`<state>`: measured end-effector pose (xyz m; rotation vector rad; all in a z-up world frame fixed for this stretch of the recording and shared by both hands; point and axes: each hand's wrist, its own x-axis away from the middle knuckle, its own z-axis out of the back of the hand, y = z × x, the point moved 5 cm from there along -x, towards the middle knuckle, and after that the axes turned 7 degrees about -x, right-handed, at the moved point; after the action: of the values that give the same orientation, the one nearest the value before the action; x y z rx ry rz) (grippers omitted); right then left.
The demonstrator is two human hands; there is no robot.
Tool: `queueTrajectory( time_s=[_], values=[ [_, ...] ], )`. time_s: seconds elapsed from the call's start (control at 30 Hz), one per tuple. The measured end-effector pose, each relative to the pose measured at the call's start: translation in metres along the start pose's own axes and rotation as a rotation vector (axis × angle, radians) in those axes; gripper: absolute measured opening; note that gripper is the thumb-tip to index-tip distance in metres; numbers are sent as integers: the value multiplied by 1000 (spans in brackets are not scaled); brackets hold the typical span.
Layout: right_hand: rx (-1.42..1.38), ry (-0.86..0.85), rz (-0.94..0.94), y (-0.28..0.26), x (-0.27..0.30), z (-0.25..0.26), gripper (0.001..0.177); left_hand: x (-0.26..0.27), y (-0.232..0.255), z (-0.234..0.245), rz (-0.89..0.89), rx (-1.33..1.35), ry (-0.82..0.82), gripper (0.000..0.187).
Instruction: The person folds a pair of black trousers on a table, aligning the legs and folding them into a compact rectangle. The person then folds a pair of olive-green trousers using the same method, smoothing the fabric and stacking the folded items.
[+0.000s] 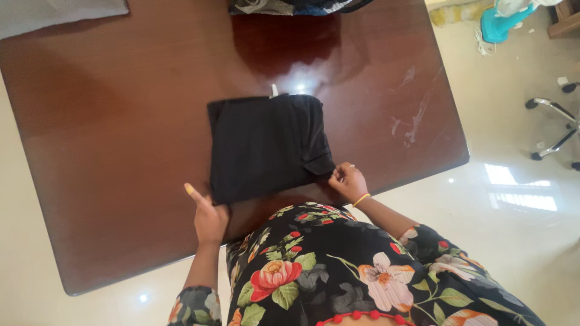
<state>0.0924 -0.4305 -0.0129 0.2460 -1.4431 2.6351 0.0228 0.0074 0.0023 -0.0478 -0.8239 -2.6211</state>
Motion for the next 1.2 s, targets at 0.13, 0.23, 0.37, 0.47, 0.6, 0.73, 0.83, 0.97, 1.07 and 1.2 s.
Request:
queueTrajectory(
  time_s=[0.13,0.23,0.37,0.47,0.6,0.73,0.83,0.97,1.07,1.2],
  values=[
    [-17,-67,64,20,-18,25,20,-9,-26,34,82,199,21,102],
    [53,-226,126,16,-47,45,16,-27,-22,61,-18,305,136,96],
    [153,47,58,-15,-95,63,20,-65,21,58,-200,455,179,88],
    [80,80,282,-60,-131,47,23,-102,67,36,-207,410,141,86],
    [-7,-53,131,-77,-180,7,52,-136,104,11,-58,131,22,99],
    [9,-175,-102,-65,-208,-11,62,-156,100,1,111,122,-171,106],
    [-20,-224,-56,-56,-212,-12,60,-169,88,-6,40,503,-220,115],
    [-178,-297,34,-54,-211,-13,54,-179,73,-22,104,927,-296,117],
    [-146,-298,4,-53,-212,-16,52,-181,68,-26,200,892,-236,117],
    [-119,-304,24,-55,-211,-17,51,-183,73,-22,250,689,-134,120]
  ],
)
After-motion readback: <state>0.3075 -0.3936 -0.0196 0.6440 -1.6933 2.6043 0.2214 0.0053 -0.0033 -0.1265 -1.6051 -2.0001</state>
